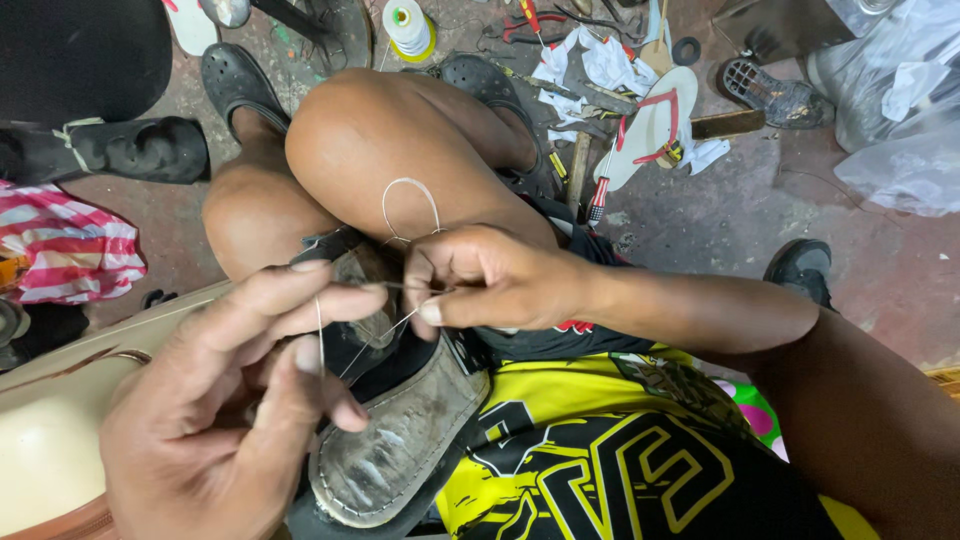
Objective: The person sits on the floor and sews a black shoe using a needle and white thread. They hold the shoe in their left hand and repeatedly push the needle through the sole and upper, pulling the thread tight to secure the repair.
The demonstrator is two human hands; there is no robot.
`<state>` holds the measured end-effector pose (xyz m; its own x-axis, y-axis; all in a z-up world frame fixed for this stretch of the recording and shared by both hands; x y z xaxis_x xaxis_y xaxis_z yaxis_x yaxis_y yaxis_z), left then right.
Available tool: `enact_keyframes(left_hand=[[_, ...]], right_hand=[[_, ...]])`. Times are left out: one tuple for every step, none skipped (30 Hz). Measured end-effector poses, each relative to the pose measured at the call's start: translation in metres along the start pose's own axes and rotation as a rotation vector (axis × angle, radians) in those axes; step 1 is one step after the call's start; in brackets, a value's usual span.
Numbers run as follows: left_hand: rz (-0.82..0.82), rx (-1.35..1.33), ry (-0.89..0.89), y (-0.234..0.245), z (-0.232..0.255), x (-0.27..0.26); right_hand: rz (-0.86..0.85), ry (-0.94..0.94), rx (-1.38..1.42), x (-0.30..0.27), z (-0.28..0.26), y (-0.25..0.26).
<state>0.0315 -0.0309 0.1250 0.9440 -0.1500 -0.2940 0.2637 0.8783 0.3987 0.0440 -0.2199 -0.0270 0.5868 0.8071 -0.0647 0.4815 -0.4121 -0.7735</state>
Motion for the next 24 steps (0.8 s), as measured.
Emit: enact_keyframes(left_hand=[[-0.009,0.085,-0.017,-0.001,0.003,0.001],[-0.020,0.168,-0.036,-0.002,0.005,0.003],[-0.030,0.252,-0.055,-0.002,0.008,0.004],[-0.029,0.374,-0.097,-0.005,0.010,0.005],[-0.028,0.497,-0.138,-0.008,0.011,0.006],[-0.023,0.621,-0.174,-0.010,0.012,0.006],[-0.070,0.600,-0.167,-0.011,0.011,0.006],[-0.120,0.581,-0.162,-0.011,0.009,0.007],[-0.169,0.561,-0.158,-0.012,0.009,0.007],[-0.147,0.595,-0.177,-0.011,0.010,0.007],[-0.125,0.628,-0.196,-0.011,0.011,0.005],[-0.101,0.661,-0.214,-0.010,0.012,0.003],[-0.096,0.660,-0.167,-0.010,0.011,0.002],[-0.094,0.658,-0.122,-0.010,0.009,0.001],[-0.092,0.657,-0.076,-0.009,0.007,0.000],[-0.076,0.622,-0.084,-0.010,0.007,-0.001],[-0.060,0.587,-0.092,-0.010,0.007,-0.002],[-0.039,0.549,-0.099,-0.010,0.008,-0.002],[-0.011,0.466,-0.104,-0.009,0.008,-0.002],[0.027,0.381,-0.103,-0.009,0.010,-0.004],[0.065,0.296,-0.103,-0.009,0.011,-0.005],[0.060,0.267,-0.090,-0.007,0.011,-0.004],[0.056,0.238,-0.077,-0.006,0.010,-0.001],[0.038,0.211,-0.071,-0.005,0.009,0.002]], right_hand=[[0.008,-0.090,0.111,-0.003,-0.002,0.001],[0.018,-0.178,0.222,-0.007,-0.005,0.002],[0.027,-0.266,0.333,-0.012,-0.009,0.000],[0.014,-0.265,0.310,-0.017,-0.016,-0.003],[0.000,-0.264,0.287,-0.023,-0.025,-0.007],[-0.017,-0.266,0.266,-0.028,-0.034,-0.011],[-0.033,-0.214,0.210,-0.032,-0.045,-0.017],[-0.049,-0.159,0.156,-0.035,-0.057,-0.023],[-0.053,-0.102,0.063,-0.034,-0.065,-0.029],[-0.045,-0.039,-0.031,-0.034,-0.072,-0.036],[-0.022,0.026,-0.166,-0.030,-0.077,-0.042],[-0.012,0.084,-0.320,-0.024,-0.081,-0.047],[0.007,0.141,-0.475,-0.019,-0.085,-0.052],[0.019,0.192,-0.648,-0.011,-0.088,-0.056],[0.033,0.242,-0.819,-0.006,-0.091,-0.060],[0.032,0.265,-0.809,-0.004,-0.094,-0.063],[0.031,0.289,-0.799,-0.002,-0.096,-0.065],[0.025,0.309,-0.791,0.000,-0.098,-0.067],[0.010,0.297,-0.761,-0.002,-0.104,-0.066],[-0.015,0.280,-0.728,-0.008,-0.114,-0.063],[-0.025,0.281,-0.740,-0.009,-0.120,-0.063],[-0.029,0.283,-0.749,-0.011,-0.125,-0.063],[-0.019,0.304,-0.803,-0.011,-0.127,-0.064],[0.007,0.331,-0.856,-0.012,-0.127,-0.064]])
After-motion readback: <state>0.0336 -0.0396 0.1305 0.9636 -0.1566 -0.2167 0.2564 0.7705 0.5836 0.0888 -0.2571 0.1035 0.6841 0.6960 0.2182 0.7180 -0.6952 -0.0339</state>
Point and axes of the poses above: each hand's wrist, its own x-axis towards the middle knuckle, its own y-axis out of the back of the hand, z = x × y, the point moved 3 cm from there along x, towards the middle knuckle, and after that the axes turned 11 degrees about x, right-handed, at the moved point
